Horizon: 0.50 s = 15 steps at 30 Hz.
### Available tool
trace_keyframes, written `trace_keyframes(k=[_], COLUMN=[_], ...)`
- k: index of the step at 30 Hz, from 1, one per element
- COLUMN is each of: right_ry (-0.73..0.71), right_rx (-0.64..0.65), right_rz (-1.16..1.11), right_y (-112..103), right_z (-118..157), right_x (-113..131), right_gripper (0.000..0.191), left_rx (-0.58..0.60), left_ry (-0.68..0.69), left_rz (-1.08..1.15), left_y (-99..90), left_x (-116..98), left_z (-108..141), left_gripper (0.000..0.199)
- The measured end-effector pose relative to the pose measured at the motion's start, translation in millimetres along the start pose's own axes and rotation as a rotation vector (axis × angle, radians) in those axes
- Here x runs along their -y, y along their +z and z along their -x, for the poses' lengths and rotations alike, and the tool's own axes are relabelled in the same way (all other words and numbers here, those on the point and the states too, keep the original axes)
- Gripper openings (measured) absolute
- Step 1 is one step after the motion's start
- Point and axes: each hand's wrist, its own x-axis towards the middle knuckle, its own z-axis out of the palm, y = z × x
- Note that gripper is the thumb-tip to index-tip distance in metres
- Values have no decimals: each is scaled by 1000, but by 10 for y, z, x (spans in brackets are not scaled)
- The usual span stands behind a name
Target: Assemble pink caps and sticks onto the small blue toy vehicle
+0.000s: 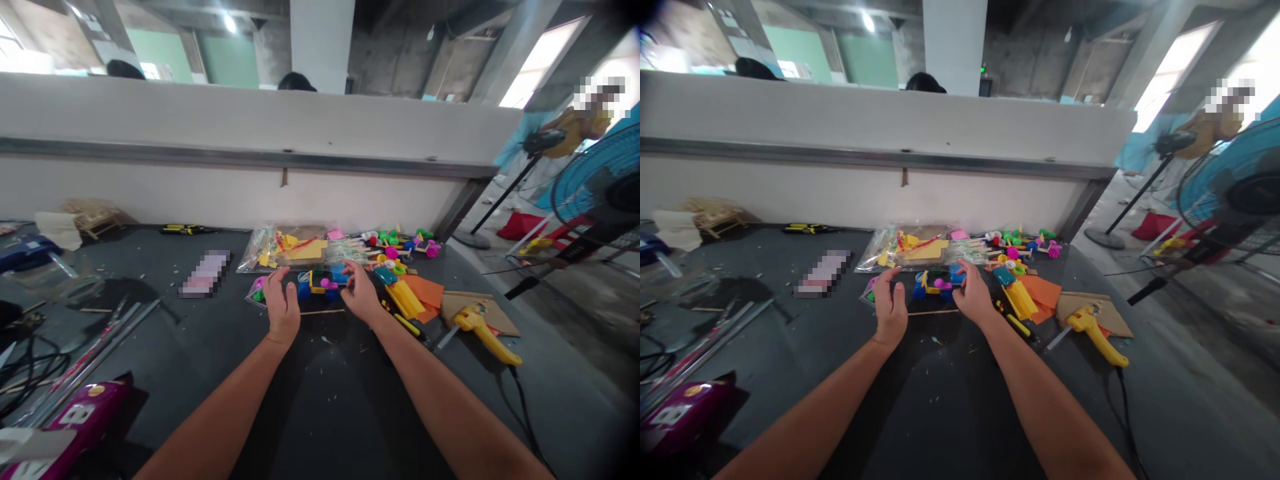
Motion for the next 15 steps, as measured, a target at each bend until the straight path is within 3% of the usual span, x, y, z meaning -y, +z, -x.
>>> trace_keyframes(k=[8,15], right_ry=[-4,-4], right_rx=[13,42], right_rz=[7,15], right_y=[7,-2], right_z=[8,2], right_x=[-3,2], right_gripper=[66,65], left_rx=[28,103], left_ry=[-75,-60], left_rz=[56,31], left_y=[-1,-20], left_x=[49,45], left_z=[24,7], left_gripper=[28,26])
